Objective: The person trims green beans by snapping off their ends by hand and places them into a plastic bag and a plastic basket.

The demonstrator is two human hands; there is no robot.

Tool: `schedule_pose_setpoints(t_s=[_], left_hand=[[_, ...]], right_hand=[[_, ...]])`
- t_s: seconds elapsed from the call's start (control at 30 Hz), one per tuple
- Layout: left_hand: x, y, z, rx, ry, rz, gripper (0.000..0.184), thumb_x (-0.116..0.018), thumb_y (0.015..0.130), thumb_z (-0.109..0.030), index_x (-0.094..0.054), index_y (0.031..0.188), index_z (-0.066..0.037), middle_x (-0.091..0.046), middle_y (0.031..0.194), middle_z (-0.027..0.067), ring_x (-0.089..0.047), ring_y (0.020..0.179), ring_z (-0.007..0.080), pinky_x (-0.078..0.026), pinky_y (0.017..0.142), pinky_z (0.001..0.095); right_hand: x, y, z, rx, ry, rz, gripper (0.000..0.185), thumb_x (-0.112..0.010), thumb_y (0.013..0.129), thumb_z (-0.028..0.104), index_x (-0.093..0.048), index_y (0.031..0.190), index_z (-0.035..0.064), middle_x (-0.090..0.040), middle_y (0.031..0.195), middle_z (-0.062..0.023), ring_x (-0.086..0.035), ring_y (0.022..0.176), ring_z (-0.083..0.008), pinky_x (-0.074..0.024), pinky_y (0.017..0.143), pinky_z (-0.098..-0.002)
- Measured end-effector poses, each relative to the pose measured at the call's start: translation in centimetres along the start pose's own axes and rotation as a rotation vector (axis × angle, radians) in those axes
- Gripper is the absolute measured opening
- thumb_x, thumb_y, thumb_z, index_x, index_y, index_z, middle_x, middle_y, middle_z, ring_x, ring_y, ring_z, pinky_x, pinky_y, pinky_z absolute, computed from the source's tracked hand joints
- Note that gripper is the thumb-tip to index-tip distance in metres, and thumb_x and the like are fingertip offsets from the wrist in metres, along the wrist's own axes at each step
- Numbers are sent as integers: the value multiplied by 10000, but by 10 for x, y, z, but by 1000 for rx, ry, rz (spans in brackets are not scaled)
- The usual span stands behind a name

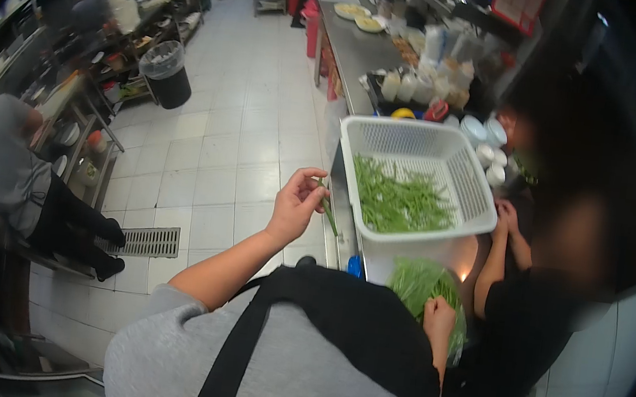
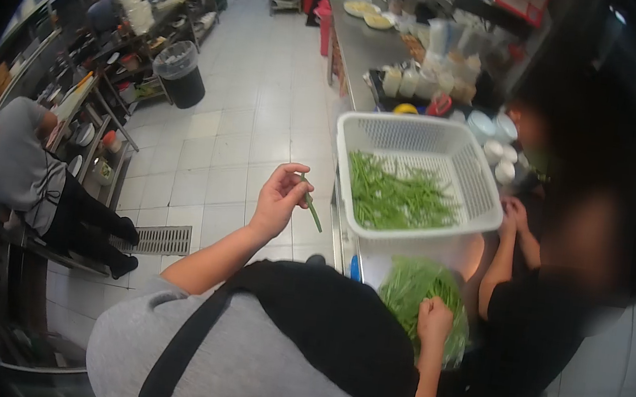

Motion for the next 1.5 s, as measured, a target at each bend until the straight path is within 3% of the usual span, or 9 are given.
schedule_pose_setpoints(t_s=[0.37,0.6,0.7,0.8,1.07,1.27,1.33,1.43,1.5], left_hand=[[-129,-33,35,147,-156,344,134,-557,890,5,-491,1005,-10,-630,1007,117,-618,873,132,-517,753,259],[-85,-18,24,36,124,300,509,-634,829,-74,-424,1293,-84,-510,1261,93,-533,1077,188,-506,821,308],[-48,-18,45,77,287,291,226,-609,870,-119,-591,1085,-56,-630,1055,51,-600,947,132,-505,781,286],[-12,-28,56,116,206,166,166,-597,887,-132,-615,1025,-43,-659,944,41,-623,882,120,-498,781,273],[25,-28,54,201,187,104,164,-540,921,-105,-576,1045,-3,-642,921,66,-596,849,126,-478,798,272],[6,-29,58,169,105,149,126,-500,945,-127,-555,918,-16,-630,855,54,-580,813,115,-473,771,267],[-2,-38,46,163,129,188,182,-462,964,-147,-540,864,-16,-626,835,58,-579,802,113,-468,765,268],[3,-50,51,140,143,226,204,-467,961,-144,-563,844,-6,-627,829,61,-589,800,116,-475,763,268],[9,-58,62,159,123,228,213,-474,953,-123,-579,812,-3,-627,824,67,-592,791,122,-475,748,266]], right_hand=[[-22,-10,134,-109,1157,425,240,-497,927,183,-582,1108,50,-595,731,-35,-560,671,-110,-448,614,-257],[-1,88,93,-239,1729,371,192,-486,950,280,-529,999,100,-389,585,60,-355,466,-52,-307,416,-193],[24,201,-14,-288,2351,249,195,-430,959,271,-525,851,139,-347,545,64,-331,444,-61,-325,425,-189],[96,243,-48,-338,2070,-377,318,-314,965,271,-530,815,91,-409,540,28,-338,415,-91,-409,500,-297],[54,293,-92,-342,2128,-288,404,-304,956,248,-569,863,-43,-354,495,-15,-223,380,-108,-273,410,-230],[31,302,-106,-198,2046,-53,468,-224,980,331,-532,1065,-11,-580,991,-136,-358,484,-130,-291,411,-234],[60,286,-78,185,2022,175,532,-200,952,307,-465,1207,-77,-532,1179,-240,-559,739,-232,-479,590,-290],[74,254,-73,-22,2107,60,658,-276,888,357,-334,1324,-133,-406,1347,-285,-334,1295,-435,-300,1069,-515],[87,235,-70,26,1997,37,592,-296,895,356,-384,1249,-111,-467,1175,-239,-394,1028,-340,-341,898,-422]])
Point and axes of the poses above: each hand's wrist, its own y-axis towards the middle knuckle, its own x-axis out of the back of the hand, z = x × y, the point moved 8 cm from there along y, towards the middle knuckle
